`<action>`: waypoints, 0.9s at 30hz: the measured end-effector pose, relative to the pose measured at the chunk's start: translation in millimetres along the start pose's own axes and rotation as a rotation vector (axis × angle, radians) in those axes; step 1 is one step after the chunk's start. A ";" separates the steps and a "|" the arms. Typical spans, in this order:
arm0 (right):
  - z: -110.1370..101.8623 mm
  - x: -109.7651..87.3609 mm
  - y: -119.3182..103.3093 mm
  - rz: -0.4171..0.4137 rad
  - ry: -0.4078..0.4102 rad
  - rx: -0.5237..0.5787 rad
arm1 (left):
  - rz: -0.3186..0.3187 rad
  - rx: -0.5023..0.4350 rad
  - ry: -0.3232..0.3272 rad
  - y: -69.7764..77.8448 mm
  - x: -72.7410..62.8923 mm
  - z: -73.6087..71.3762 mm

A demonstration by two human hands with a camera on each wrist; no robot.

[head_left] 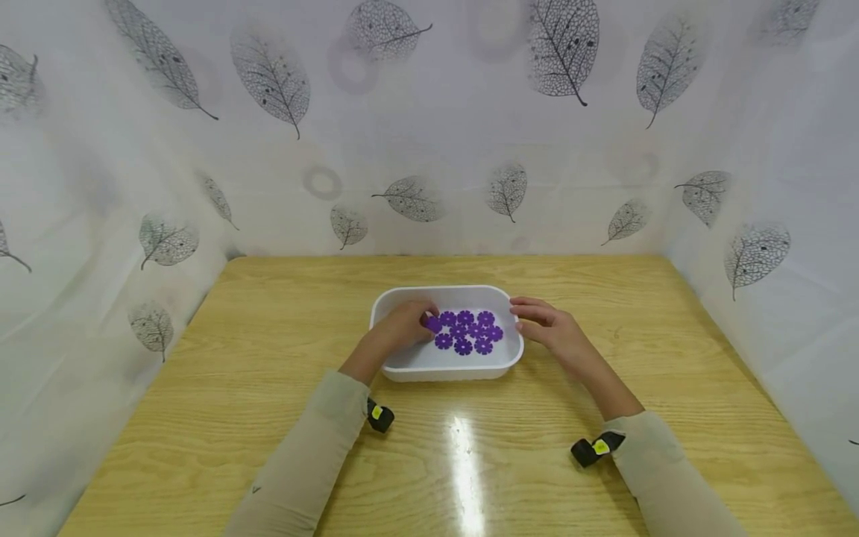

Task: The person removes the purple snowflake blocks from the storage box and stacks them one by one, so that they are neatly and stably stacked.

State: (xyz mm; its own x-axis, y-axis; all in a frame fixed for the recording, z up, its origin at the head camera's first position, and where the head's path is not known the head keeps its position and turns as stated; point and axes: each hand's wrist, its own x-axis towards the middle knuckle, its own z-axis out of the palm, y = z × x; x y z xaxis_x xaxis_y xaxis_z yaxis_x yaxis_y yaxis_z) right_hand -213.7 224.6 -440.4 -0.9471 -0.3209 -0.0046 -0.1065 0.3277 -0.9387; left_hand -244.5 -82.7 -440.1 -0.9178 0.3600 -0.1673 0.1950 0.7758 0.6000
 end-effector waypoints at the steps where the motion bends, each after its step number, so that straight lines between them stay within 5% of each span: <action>1: -0.1 -0.2 -0.2 0.000 -0.001 -0.002 | 0.003 0.001 0.000 0.2 -0.1 0.0; 13: 0.7 0.2 -1.6 0.006 -0.001 0.001 | 0.009 -0.032 0.005 -0.7 1.5 0.2; 27: 1.5 0.2 -0.5 -0.013 0.000 -0.008 | 0.126 -0.185 0.087 4.7 -7.2 -11.9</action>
State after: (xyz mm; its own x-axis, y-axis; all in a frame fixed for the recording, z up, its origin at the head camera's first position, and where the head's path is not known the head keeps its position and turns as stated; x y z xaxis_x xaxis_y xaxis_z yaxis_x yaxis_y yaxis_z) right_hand -213.4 223.1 -440.4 -0.9457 -0.3249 0.0079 -0.1214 0.3307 -0.9359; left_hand -241.1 -87.9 -426.8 -0.9181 0.3958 -0.0186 0.2508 0.6167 0.7462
